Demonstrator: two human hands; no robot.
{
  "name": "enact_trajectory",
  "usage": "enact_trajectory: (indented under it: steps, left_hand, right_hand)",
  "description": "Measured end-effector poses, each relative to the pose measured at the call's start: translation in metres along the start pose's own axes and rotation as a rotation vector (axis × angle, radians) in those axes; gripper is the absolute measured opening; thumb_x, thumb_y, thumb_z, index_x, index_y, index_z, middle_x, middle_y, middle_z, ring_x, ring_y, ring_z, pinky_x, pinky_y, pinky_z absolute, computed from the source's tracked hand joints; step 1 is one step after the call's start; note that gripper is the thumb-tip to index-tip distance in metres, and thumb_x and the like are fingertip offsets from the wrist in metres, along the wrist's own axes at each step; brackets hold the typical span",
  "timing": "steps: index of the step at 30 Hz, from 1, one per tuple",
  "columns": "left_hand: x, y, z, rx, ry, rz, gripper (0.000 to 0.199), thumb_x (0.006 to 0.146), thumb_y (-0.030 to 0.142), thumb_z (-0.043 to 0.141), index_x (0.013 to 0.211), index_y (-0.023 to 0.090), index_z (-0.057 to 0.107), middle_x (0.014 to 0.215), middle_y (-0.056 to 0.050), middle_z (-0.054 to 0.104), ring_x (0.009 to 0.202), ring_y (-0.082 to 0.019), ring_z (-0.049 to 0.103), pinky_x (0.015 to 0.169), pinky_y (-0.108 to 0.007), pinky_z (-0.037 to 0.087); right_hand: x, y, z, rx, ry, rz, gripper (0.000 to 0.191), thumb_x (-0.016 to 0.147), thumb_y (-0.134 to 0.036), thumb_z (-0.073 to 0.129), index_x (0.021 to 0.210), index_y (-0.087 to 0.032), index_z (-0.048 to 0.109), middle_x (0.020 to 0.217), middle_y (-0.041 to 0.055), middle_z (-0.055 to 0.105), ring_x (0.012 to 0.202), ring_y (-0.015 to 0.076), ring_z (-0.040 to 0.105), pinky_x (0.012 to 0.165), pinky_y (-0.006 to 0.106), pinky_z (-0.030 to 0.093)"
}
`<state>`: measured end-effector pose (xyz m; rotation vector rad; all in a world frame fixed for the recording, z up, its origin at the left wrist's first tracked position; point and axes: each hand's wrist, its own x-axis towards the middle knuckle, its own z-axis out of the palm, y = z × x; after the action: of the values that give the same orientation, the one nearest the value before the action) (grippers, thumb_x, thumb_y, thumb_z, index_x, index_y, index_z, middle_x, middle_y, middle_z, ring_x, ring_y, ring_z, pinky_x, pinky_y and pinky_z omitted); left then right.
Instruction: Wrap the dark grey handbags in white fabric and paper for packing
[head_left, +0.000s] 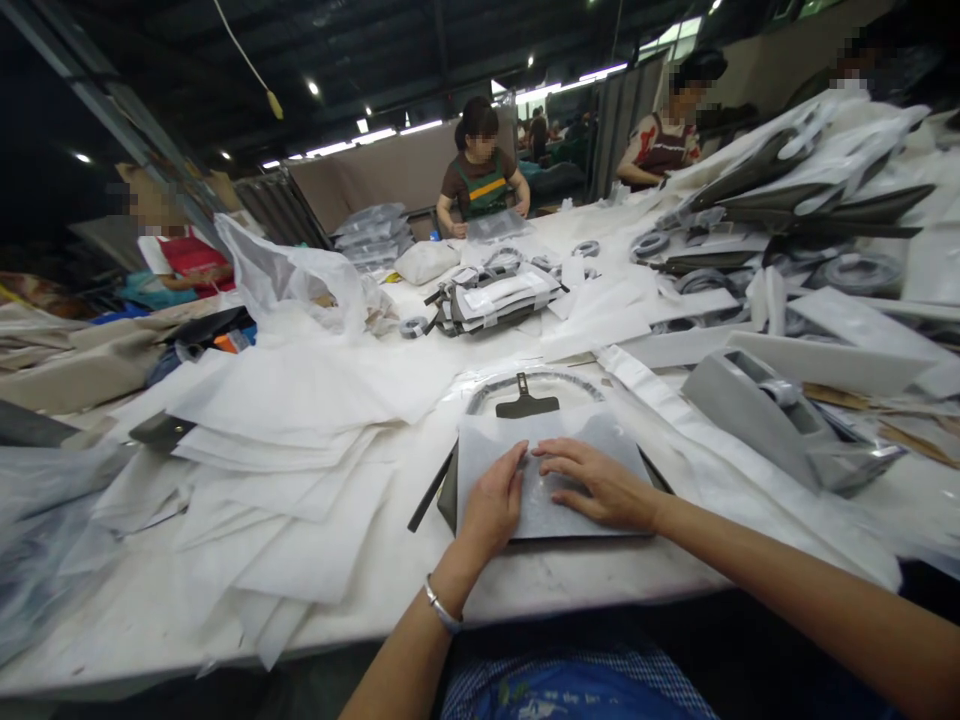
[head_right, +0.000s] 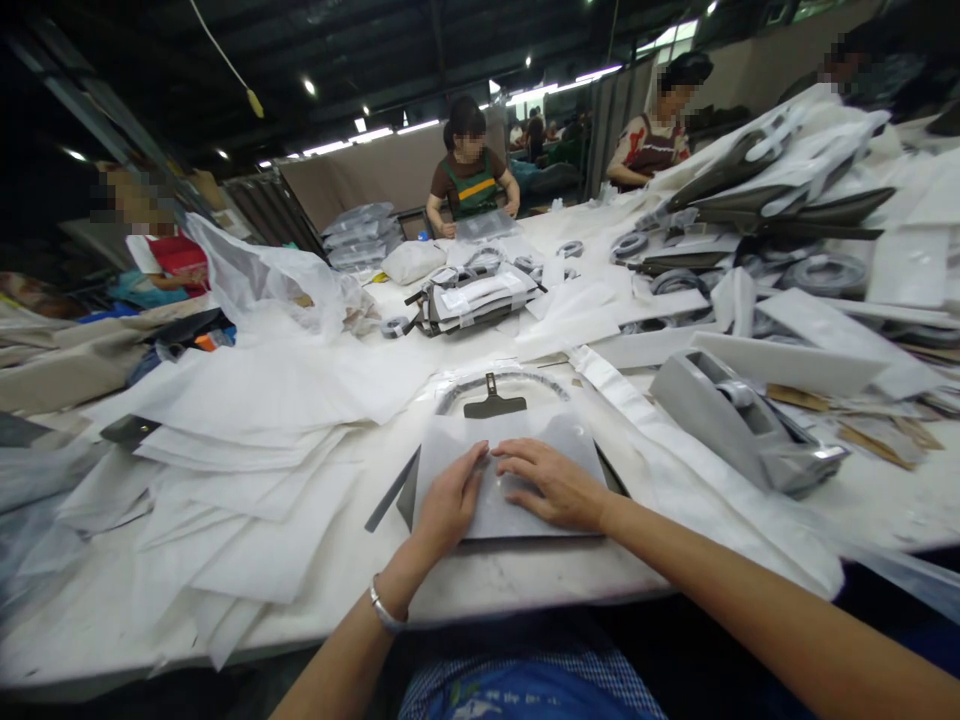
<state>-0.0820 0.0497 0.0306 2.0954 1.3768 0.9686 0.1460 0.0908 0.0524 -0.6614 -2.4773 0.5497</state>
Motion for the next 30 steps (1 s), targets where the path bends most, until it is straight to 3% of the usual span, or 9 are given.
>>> enact_trajectory:
  steps: [12, 19, 23, 26, 30]
  left_hand:
    - [0.001, 0.003, -0.001, 0.005, 0.002, -0.005, 0.050, 0.096, 0.014, 0.043, 0.144, 0.024, 0.040, 0.141, -0.006, 0.056, 0.128, -0.019, 0.054, 0.110, -0.040, 0.045]
    - [0.001, 0.002, 0.000, 0.033, 0.009, -0.001, 0.050, 0.097, 0.016, 0.043, 0.145, 0.025, 0.038, 0.140, -0.005, 0.057, 0.127, -0.017, 0.055, 0.110, -0.038, 0.046]
    - [0.001, 0.003, -0.002, 0.074, 0.001, 0.012, 0.048, 0.098, 0.019, 0.043, 0.145, 0.023, 0.037, 0.140, -0.007, 0.057, 0.128, -0.017, 0.055, 0.109, -0.038, 0.046]
    - [0.000, 0.007, -0.006, 0.126, -0.037, 0.046, 0.049, 0.097, 0.031, 0.050, 0.144, 0.022, 0.039, 0.140, -0.008, 0.057, 0.127, -0.019, 0.055, 0.108, -0.038, 0.047]
    - [-0.001, 0.015, -0.007, 0.224, -0.156, 0.134, 0.043, 0.097, 0.036, 0.050, 0.138, 0.021, 0.050, 0.145, -0.010, 0.052, 0.134, -0.023, 0.048, 0.114, -0.043, 0.039]
  right_hand:
    - [0.003, 0.001, 0.000, -0.119, -0.009, -0.093, 0.018, 0.096, -0.027, 0.058, 0.112, -0.023, 0.066, 0.128, 0.0084, 0.064, 0.129, 0.0255, 0.052, 0.113, 0.052, 0.038]
    - [-0.003, 0.006, 0.003, -0.086, 0.004, -0.218, 0.028, 0.098, -0.016, 0.050, 0.116, -0.026, 0.068, 0.118, 0.0071, 0.068, 0.120, 0.0201, 0.058, 0.112, 0.050, 0.039]
    - [-0.006, 0.004, 0.005, -0.023, 0.061, -0.174, 0.026, 0.099, -0.018, 0.050, 0.113, -0.025, 0.070, 0.119, 0.0079, 0.068, 0.116, 0.0200, 0.061, 0.107, 0.044, 0.047]
    - [-0.009, 0.003, 0.008, 0.020, 0.115, -0.081, 0.025, 0.098, -0.022, 0.053, 0.117, -0.023, 0.069, 0.120, 0.0078, 0.068, 0.114, 0.0200, 0.062, 0.100, 0.036, 0.054]
    - [-0.011, 0.006, 0.011, -0.046, 0.108, -0.087, 0.026, 0.098, -0.021, 0.051, 0.117, -0.024, 0.069, 0.119, 0.0073, 0.070, 0.111, 0.0208, 0.065, 0.100, 0.039, 0.054]
